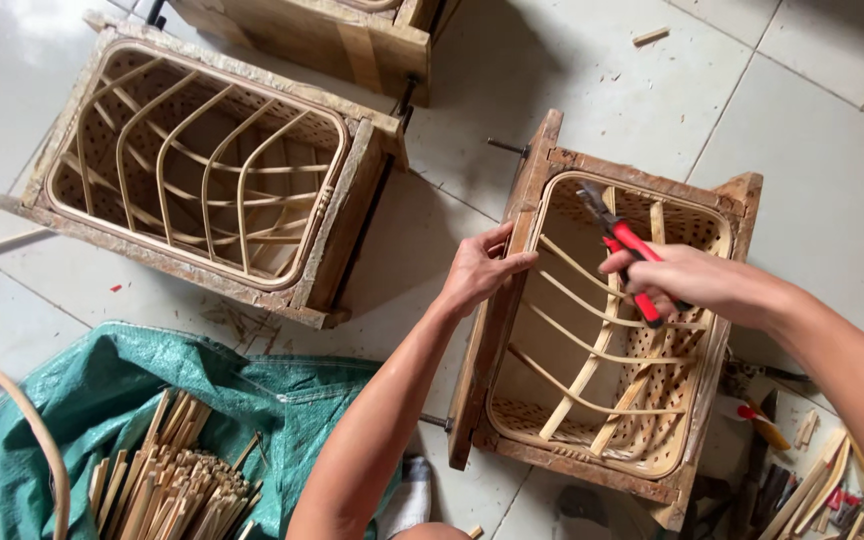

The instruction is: The person assembles a rectangular basket frame by inserting curved bamboo strips into a wooden mold. They apply glue to the joints, use a hammer to secure the strips, and trim excess material with pliers.

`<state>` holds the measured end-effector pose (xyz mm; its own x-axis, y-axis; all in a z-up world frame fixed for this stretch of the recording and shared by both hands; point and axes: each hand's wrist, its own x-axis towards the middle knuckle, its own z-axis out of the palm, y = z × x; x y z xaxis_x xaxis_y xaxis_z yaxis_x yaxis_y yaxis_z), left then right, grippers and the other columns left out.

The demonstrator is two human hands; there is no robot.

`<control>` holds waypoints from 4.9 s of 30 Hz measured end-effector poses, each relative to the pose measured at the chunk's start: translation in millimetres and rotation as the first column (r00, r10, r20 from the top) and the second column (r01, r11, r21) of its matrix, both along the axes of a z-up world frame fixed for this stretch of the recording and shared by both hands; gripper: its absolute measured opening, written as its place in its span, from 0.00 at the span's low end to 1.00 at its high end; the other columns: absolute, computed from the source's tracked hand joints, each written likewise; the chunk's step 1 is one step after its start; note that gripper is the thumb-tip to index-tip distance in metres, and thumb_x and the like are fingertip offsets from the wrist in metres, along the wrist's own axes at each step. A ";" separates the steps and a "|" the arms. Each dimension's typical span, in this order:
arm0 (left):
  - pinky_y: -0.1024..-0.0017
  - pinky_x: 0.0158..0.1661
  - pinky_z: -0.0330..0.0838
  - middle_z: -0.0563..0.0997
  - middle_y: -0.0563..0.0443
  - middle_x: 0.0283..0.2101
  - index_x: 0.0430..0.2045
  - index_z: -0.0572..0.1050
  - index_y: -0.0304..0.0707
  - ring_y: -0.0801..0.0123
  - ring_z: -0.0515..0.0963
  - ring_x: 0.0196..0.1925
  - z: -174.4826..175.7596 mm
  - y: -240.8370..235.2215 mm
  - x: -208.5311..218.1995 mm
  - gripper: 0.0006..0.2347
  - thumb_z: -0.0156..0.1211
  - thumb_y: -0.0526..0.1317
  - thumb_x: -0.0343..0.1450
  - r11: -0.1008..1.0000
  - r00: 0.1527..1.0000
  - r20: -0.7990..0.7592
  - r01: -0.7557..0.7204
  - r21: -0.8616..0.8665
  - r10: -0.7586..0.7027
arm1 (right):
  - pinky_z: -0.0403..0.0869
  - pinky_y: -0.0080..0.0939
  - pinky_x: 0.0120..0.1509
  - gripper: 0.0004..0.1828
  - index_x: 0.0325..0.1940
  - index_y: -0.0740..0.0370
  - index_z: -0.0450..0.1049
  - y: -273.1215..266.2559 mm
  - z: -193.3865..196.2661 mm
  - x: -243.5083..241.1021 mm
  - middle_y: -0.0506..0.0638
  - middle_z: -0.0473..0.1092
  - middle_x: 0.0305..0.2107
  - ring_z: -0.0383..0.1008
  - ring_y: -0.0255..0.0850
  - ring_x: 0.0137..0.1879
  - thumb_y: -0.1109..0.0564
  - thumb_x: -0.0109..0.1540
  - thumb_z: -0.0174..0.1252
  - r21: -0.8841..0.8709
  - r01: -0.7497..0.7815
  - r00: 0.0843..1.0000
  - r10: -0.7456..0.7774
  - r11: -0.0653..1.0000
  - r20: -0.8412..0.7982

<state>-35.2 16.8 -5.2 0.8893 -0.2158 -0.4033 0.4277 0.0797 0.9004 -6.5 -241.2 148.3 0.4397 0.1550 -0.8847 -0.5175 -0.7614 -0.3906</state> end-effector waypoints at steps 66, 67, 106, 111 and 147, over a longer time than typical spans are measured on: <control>0.71 0.59 0.72 0.80 0.41 0.59 0.61 0.71 0.25 0.69 0.79 0.58 31.6 40.5 -176.4 0.32 0.74 0.42 0.63 0.996 0.993 -0.112 -0.038 0.081 0.047 | 0.67 0.45 0.37 0.21 0.59 0.53 0.73 43.5 -7.1 -55.4 0.48 0.66 0.25 0.63 0.40 0.29 0.45 0.64 0.51 -0.209 -0.506 0.862 0.484 0.836 -0.151; 0.71 0.59 0.72 0.80 0.41 0.59 0.61 0.71 0.25 0.69 0.79 0.58 31.1 40.4 -177.9 0.31 0.74 0.41 0.63 0.996 0.993 -0.107 -0.036 0.087 0.045 | 0.67 0.45 0.37 0.21 0.59 0.53 0.73 44.2 -7.5 -57.1 0.49 0.66 0.25 0.63 0.40 0.29 0.44 0.65 0.51 -0.196 -0.517 0.855 0.493 0.833 -0.162; 0.52 0.63 0.61 0.75 0.50 0.53 0.67 0.67 0.48 0.61 0.74 0.57 77.8 3.9 -218.8 0.30 0.63 0.33 0.65 0.463 0.264 0.447 -0.002 0.887 -0.855 | 0.72 0.45 0.39 0.15 0.37 0.66 0.78 -112.0 -32.0 -383.7 0.54 0.73 0.33 0.74 0.48 0.33 0.50 0.58 0.64 -0.074 0.419 0.618 -0.225 0.905 0.753; 0.53 0.62 0.62 0.76 0.50 0.53 0.64 0.68 0.40 0.62 0.75 0.56 74.1 2.3 -218.7 0.27 0.68 0.37 0.68 0.541 0.294 0.525 -0.032 0.840 -0.798 | 0.74 0.47 0.45 0.16 0.38 0.65 0.76 -146.0 -98.5 -386.1 0.58 0.72 0.40 0.75 0.51 0.39 0.48 0.65 0.64 -0.332 0.462 0.702 -0.110 0.822 0.703; 0.51 0.65 0.59 0.78 0.49 0.46 0.62 0.69 0.36 0.60 0.76 0.53 65.7 1.5 -217.5 0.26 0.69 0.44 0.70 0.523 0.335 0.526 -0.107 0.846 -0.782 | 0.67 0.35 0.22 0.16 0.43 0.67 0.70 -167.5 -45.9 -208.6 0.51 0.72 0.28 0.71 0.34 0.24 0.50 0.74 0.51 0.239 0.519 0.423 -0.490 0.821 0.762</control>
